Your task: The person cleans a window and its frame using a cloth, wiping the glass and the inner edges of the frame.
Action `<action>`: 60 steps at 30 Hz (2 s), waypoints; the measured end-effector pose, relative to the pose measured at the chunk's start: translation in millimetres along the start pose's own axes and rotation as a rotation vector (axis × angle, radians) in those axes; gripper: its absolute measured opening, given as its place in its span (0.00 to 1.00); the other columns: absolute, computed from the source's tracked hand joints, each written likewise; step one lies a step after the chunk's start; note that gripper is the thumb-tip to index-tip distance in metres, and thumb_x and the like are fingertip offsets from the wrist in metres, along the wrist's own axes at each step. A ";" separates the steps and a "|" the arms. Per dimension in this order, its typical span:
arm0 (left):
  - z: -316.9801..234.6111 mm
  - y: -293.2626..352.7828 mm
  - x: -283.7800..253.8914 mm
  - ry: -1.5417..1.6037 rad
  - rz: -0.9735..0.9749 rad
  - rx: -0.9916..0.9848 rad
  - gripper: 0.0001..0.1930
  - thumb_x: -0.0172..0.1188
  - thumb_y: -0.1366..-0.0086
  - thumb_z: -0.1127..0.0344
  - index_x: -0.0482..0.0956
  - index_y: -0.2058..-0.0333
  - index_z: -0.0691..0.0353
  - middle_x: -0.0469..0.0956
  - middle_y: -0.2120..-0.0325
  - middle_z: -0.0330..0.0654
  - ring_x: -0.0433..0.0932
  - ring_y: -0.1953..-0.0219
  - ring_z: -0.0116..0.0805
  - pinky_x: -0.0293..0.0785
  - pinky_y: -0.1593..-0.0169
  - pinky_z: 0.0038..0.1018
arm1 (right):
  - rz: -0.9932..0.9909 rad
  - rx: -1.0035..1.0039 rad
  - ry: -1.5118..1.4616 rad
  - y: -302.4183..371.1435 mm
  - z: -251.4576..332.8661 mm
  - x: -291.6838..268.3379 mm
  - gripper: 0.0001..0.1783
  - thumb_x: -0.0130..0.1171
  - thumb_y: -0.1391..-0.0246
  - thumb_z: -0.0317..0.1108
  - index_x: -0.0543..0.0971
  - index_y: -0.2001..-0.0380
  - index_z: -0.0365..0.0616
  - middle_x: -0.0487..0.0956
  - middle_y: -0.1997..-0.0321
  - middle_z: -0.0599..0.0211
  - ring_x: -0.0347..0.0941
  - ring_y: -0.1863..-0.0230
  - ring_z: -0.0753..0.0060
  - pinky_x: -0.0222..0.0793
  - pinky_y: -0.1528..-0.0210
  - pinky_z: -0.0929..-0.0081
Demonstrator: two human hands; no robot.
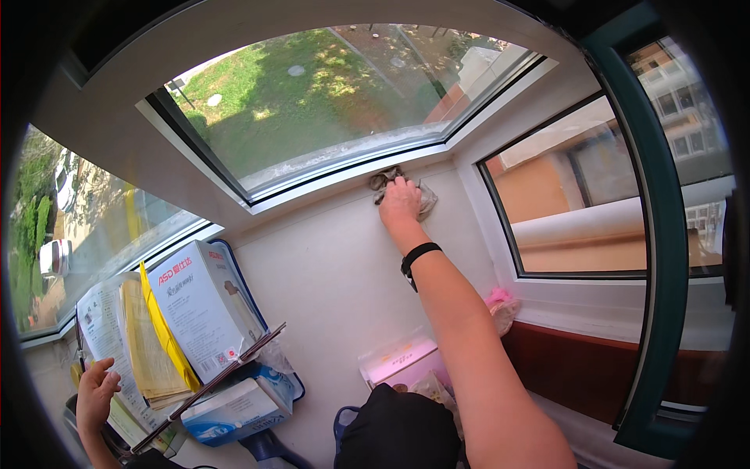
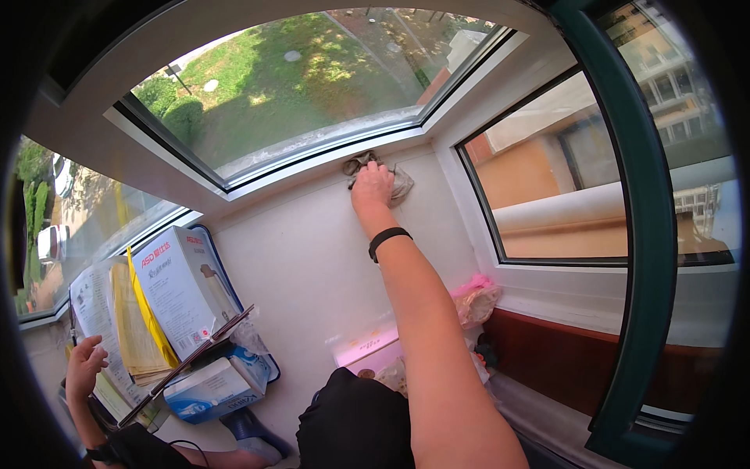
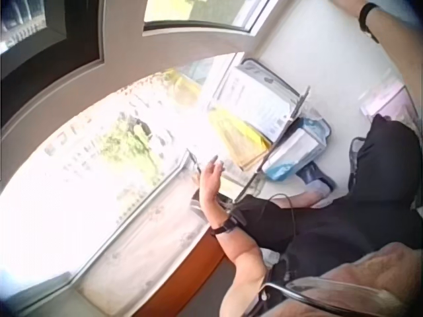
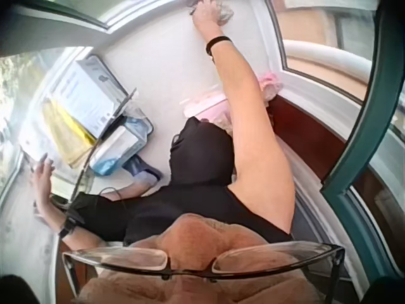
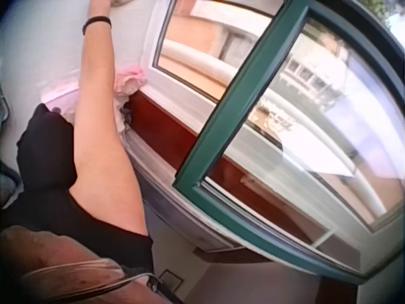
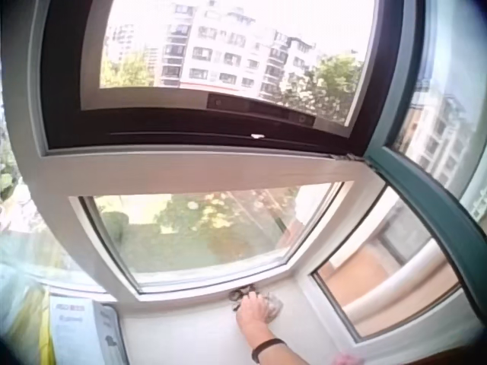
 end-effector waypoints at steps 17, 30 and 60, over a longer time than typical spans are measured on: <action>-45.3 1.9 12.4 -0.110 0.036 0.015 0.24 0.62 0.28 0.65 0.72 0.39 0.75 0.81 0.67 0.39 0.76 0.64 0.25 0.74 0.55 0.25 | -0.154 -0.542 -0.211 69.8 153.1 -5.0 0.07 0.61 0.48 0.33 0.84 0.65 0.51 0.78 0.60 0.68 0.74 0.52 0.65 0.67 0.47 0.65; -38.3 2.3 11.3 -0.014 0.041 0.051 0.27 0.64 0.28 0.61 0.72 0.39 0.74 0.80 0.66 0.39 0.75 0.63 0.25 0.74 0.54 0.25 | -0.230 -0.648 -0.351 96.0 169.9 -9.9 0.08 0.59 0.49 0.30 0.80 0.63 0.50 0.77 0.61 0.67 0.74 0.53 0.63 0.68 0.48 0.63; 22.8 -15.7 -4.5 -0.090 -0.029 -0.024 0.23 0.57 0.29 0.65 0.73 0.39 0.70 0.81 0.65 0.43 0.79 0.69 0.28 0.74 0.64 0.23 | -0.142 -0.157 -0.122 -17.5 -68.2 17.8 0.19 0.55 0.42 0.28 0.80 0.47 0.51 0.78 0.45 0.69 0.72 0.40 0.58 0.67 0.38 0.59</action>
Point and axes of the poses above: each hand's wrist, its own y-axis away from the middle knuckle, its own x-axis out of the palm, z = x × y, the point moved 3 cm from there along -y, towards the middle knuckle
